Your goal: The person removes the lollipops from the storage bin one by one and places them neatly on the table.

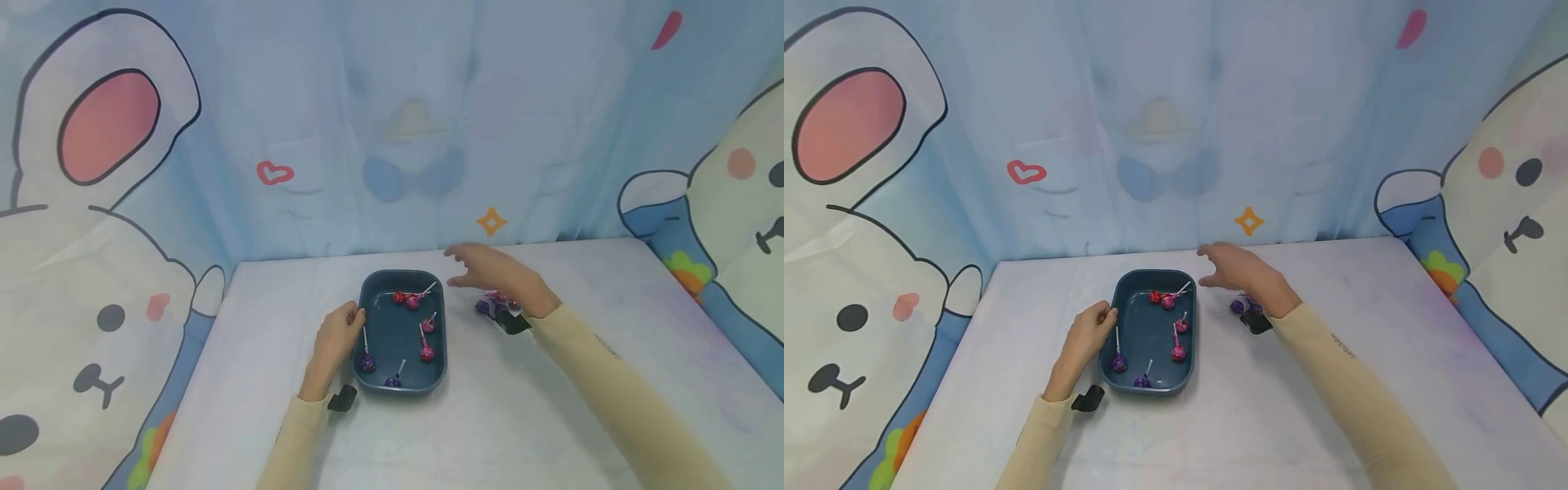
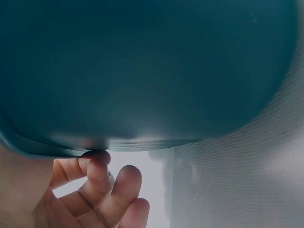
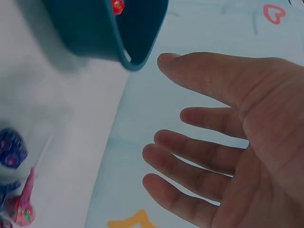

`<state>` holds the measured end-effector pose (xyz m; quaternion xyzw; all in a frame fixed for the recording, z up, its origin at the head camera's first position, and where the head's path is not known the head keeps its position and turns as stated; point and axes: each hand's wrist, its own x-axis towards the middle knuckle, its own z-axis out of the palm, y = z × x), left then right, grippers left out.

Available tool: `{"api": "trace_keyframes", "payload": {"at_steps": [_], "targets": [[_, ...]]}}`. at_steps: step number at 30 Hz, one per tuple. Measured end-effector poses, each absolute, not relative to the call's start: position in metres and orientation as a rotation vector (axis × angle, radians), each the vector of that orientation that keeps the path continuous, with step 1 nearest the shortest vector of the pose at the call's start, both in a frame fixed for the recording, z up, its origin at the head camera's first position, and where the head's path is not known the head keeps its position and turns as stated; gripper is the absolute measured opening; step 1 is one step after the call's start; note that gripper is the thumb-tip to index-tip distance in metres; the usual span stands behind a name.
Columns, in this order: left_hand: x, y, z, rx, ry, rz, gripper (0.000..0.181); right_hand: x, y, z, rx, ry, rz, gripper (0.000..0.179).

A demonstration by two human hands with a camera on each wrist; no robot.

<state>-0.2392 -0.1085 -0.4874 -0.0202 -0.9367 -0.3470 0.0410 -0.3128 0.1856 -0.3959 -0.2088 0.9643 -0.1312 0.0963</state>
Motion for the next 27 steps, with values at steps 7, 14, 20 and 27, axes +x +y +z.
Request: {"api": "trace_keyframes", "payload": {"at_steps": [7,14,20,27], "targets": [[-0.24,-0.11,-0.487,-0.076,-2.861,-1.082,0.027,-0.314,0.154,-0.391,-0.755,2.874,-0.277,0.061],[-0.242,-0.11,-0.488,-0.085,-2.858,-1.094,0.026,-0.315,0.12,-0.393,-0.832,2.827,-0.178,0.059],[-0.243,-0.109,-0.488,-0.067,-2.871,-1.062,0.026,-0.319,0.094,-0.409,-0.906,2.807,-0.016,0.047],[-0.243,-0.109,-0.487,-0.048,-2.887,-1.059,0.026,-0.318,0.073,-0.42,-0.911,2.815,0.161,0.033]]}}
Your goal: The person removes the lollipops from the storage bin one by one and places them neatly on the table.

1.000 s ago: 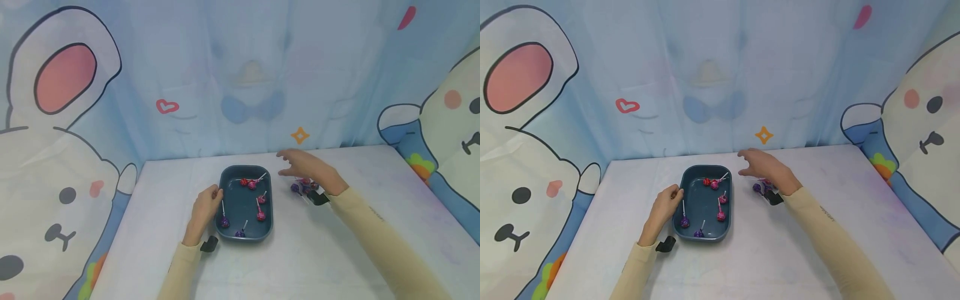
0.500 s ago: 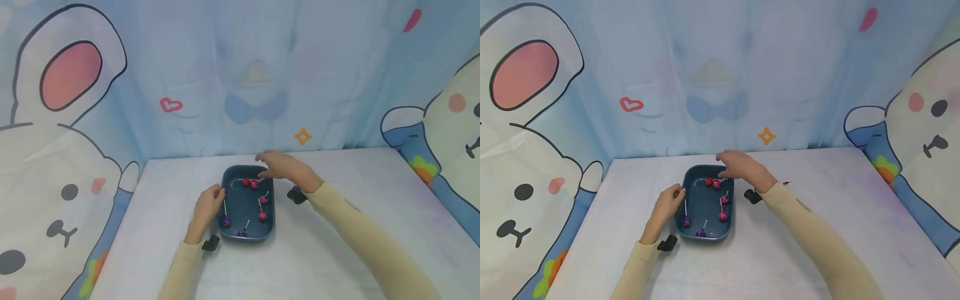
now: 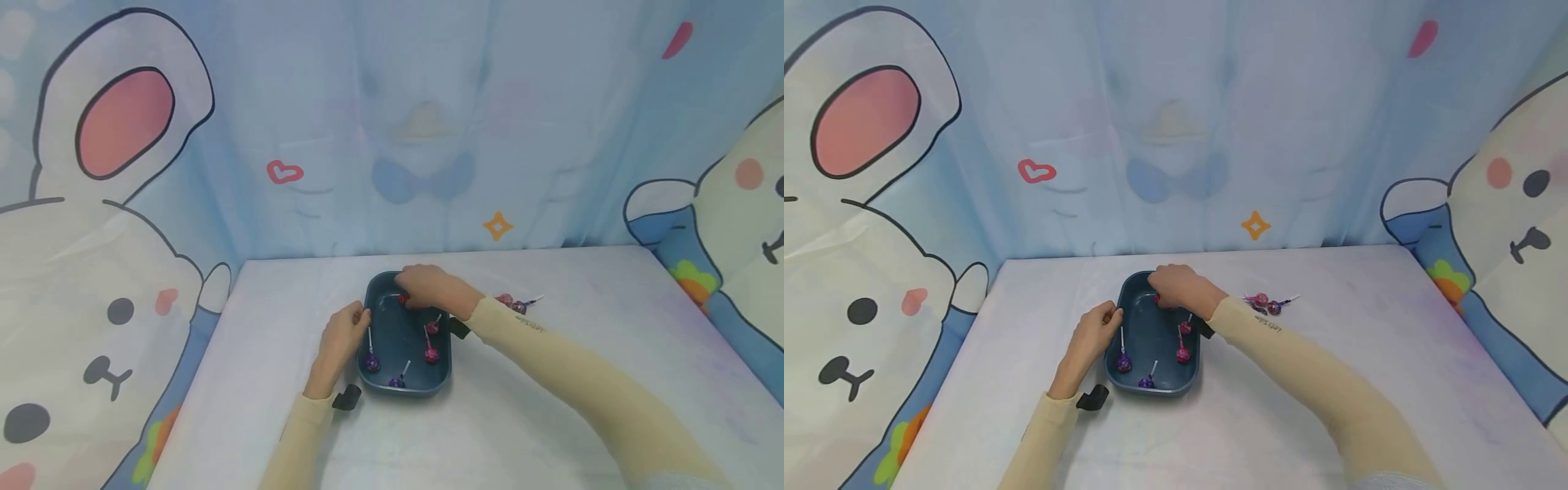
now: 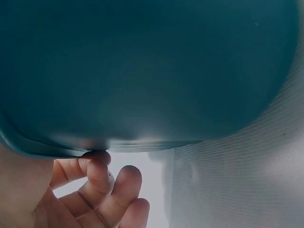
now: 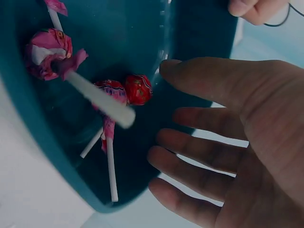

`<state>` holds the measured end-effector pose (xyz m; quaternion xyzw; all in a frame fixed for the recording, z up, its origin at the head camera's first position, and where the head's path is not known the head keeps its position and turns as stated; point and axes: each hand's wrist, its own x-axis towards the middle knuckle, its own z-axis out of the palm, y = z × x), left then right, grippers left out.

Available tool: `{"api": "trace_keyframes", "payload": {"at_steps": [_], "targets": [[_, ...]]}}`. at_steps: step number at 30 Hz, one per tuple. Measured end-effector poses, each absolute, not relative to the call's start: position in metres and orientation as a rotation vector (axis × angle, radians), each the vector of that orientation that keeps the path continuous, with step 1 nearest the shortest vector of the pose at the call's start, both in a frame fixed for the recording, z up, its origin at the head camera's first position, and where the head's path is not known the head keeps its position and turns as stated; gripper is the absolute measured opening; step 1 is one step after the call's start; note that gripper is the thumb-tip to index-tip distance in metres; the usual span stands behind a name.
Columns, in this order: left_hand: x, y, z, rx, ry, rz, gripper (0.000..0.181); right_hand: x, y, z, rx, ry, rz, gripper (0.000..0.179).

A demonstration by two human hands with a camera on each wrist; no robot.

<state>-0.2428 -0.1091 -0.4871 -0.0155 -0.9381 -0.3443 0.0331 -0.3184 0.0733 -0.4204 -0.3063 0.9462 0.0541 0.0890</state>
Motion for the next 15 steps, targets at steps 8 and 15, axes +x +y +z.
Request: {"api": "trace_keyframes", "payload": {"at_steps": [8,15], "targets": [[-0.242,-0.109,-0.486,-0.039,-2.887,-1.068,0.027,-0.318,0.058,-0.425,-0.873,2.806,0.25,0.018],[-0.241,-0.108,-0.487,-0.035,-2.889,-1.051,0.027,-0.317,0.051,-0.432,-0.836,2.788,0.289,0.018]]}}
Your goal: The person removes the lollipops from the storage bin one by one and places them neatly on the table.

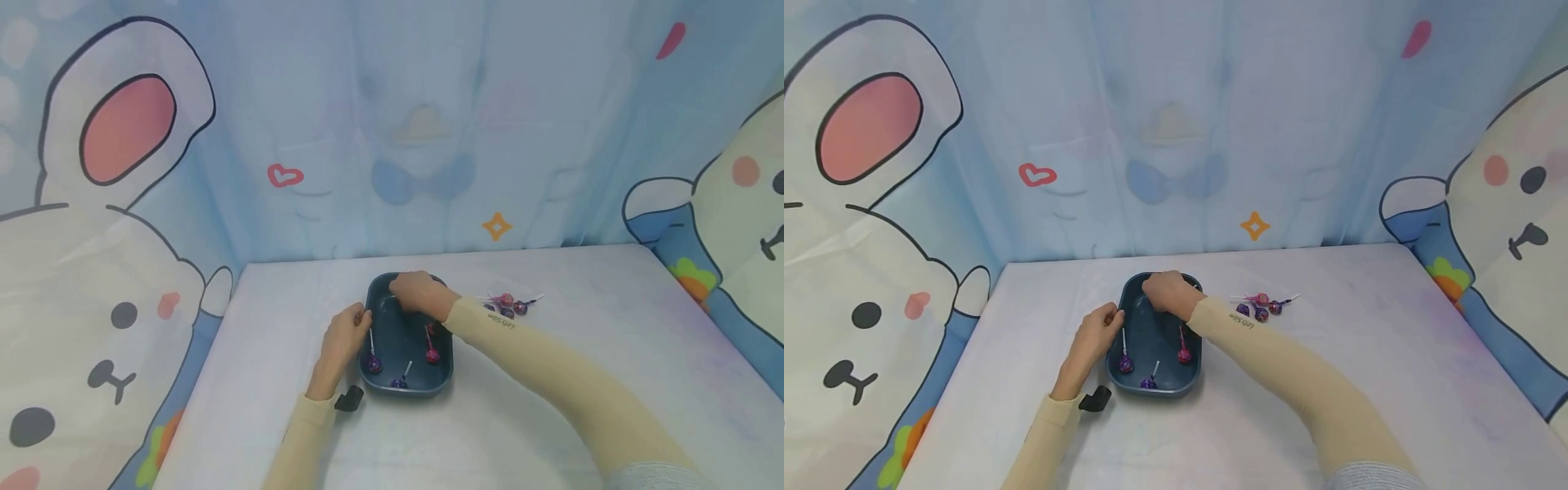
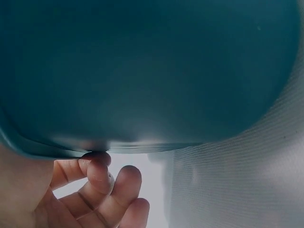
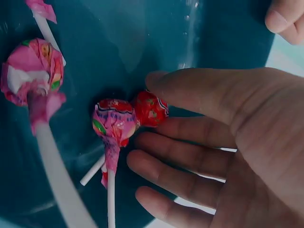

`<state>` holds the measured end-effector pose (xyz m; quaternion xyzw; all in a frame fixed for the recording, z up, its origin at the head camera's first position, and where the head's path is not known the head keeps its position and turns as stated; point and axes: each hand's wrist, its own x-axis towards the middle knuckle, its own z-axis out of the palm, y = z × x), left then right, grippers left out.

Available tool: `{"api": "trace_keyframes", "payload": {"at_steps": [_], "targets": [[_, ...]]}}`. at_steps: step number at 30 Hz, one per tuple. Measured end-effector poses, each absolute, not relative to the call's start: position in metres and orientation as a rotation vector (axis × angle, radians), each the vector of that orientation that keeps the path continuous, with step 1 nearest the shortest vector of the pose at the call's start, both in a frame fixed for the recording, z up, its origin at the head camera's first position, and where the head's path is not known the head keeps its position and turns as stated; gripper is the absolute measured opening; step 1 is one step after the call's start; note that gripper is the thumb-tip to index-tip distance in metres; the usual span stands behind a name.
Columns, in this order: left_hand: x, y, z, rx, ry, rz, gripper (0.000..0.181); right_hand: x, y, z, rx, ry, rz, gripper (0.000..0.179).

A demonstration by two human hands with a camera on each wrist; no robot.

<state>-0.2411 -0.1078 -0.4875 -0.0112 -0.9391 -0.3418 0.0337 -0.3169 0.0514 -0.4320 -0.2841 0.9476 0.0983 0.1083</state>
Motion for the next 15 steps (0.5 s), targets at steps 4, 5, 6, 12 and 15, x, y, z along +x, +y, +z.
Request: {"api": "trace_keyframes", "payload": {"at_steps": [4,5,6,12,15], "targets": [[-0.241,-0.107,-0.489,-0.032,-2.89,-1.058,0.027,-0.317,0.05,-0.437,-0.829,2.789,0.32,0.02],[-0.241,-0.107,-0.49,-0.031,-2.889,-1.058,0.026,-0.317,0.049,-0.439,-0.831,2.79,0.331,0.02],[-0.241,-0.106,-0.49,-0.03,-2.89,-1.061,0.026,-0.317,0.049,-0.44,-0.833,2.789,0.337,0.021],[-0.242,-0.107,-0.49,-0.023,-2.89,-1.064,0.025,-0.32,0.05,-0.448,-0.847,2.8,0.372,0.022],[-0.242,-0.107,-0.49,-0.025,-2.886,-1.064,0.025,-0.322,0.05,-0.45,-0.844,2.805,0.37,0.021]]}}
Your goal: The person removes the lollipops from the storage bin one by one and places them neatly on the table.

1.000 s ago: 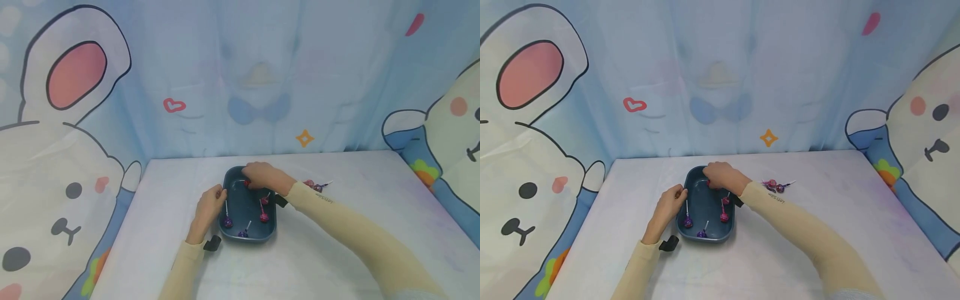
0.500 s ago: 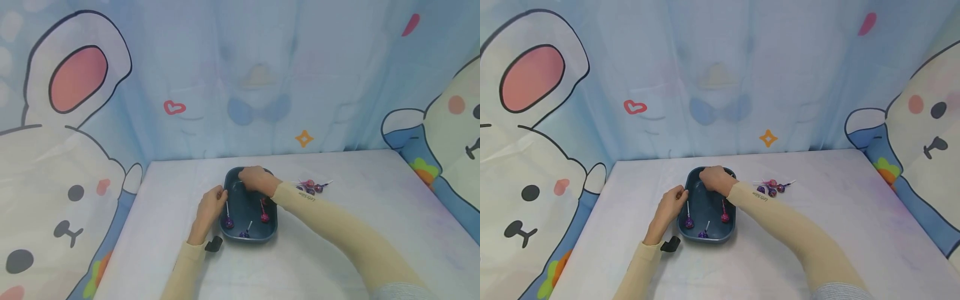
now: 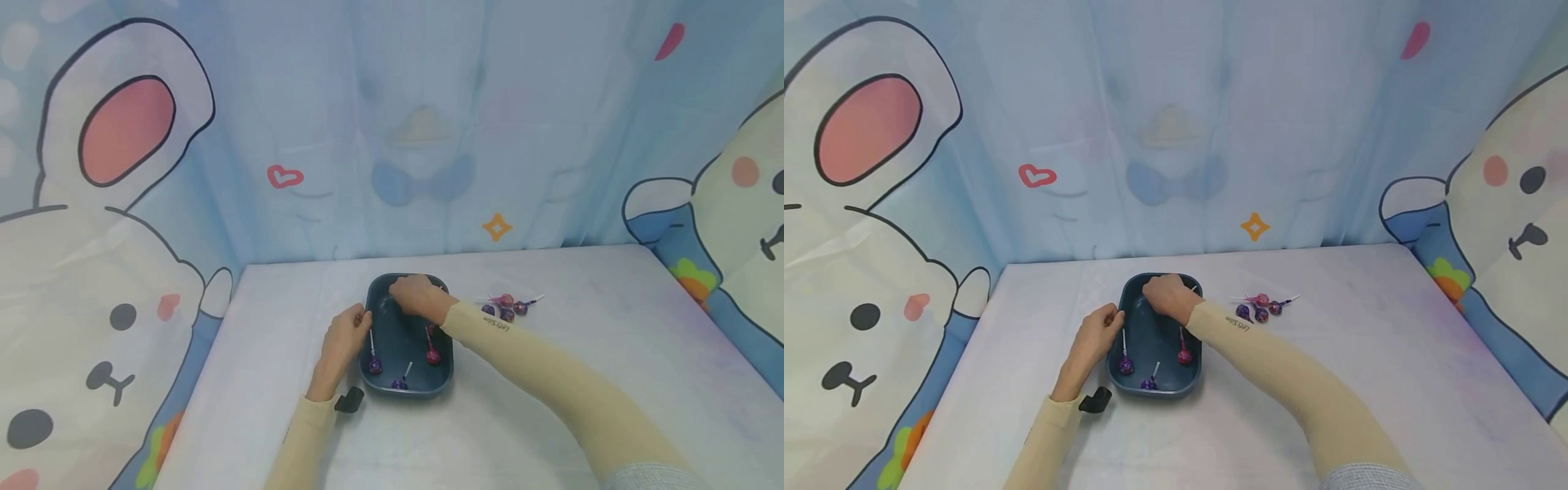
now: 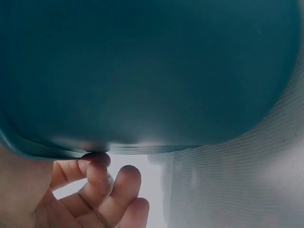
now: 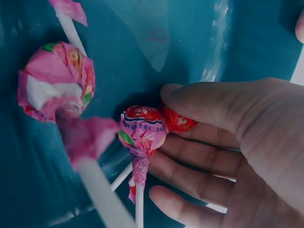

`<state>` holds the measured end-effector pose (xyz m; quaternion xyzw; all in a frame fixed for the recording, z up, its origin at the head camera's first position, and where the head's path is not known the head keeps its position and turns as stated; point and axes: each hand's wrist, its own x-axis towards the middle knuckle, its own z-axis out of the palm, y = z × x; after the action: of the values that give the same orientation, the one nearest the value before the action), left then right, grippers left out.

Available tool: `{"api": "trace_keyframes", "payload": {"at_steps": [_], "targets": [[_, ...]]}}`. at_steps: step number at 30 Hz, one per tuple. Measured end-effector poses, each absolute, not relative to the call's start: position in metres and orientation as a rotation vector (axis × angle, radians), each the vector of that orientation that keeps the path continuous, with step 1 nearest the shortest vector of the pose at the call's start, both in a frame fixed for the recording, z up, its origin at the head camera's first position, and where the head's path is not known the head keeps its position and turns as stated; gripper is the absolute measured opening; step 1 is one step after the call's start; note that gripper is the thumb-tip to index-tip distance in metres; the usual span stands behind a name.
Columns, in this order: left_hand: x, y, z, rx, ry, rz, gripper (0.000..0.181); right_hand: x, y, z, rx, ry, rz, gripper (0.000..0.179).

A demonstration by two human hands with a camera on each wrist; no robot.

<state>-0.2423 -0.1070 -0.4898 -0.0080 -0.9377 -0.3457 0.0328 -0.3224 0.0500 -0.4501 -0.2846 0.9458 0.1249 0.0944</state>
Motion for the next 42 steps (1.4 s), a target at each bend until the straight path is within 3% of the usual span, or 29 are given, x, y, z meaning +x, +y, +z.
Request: {"api": "trace_keyframes", "payload": {"at_steps": [10,26,35,42], "targets": [[-0.241,-0.105,-0.489,-0.045,-2.884,-1.057,0.025,-0.313,0.051,-0.429,-0.957,2.863,0.306,0.013],[-0.24,-0.106,-0.488,-0.037,-2.88,-1.059,0.026,-0.285,0.059,-0.379,-0.935,2.872,0.355,0.019],[-0.24,-0.106,-0.489,-0.017,-2.878,-1.05,0.025,-0.278,0.088,-0.368,-1.025,2.938,0.305,0.022],[-0.239,-0.104,-0.488,-0.008,-2.879,-1.044,0.024,-0.281,0.12,-0.362,-0.911,2.927,0.224,0.017]]}}
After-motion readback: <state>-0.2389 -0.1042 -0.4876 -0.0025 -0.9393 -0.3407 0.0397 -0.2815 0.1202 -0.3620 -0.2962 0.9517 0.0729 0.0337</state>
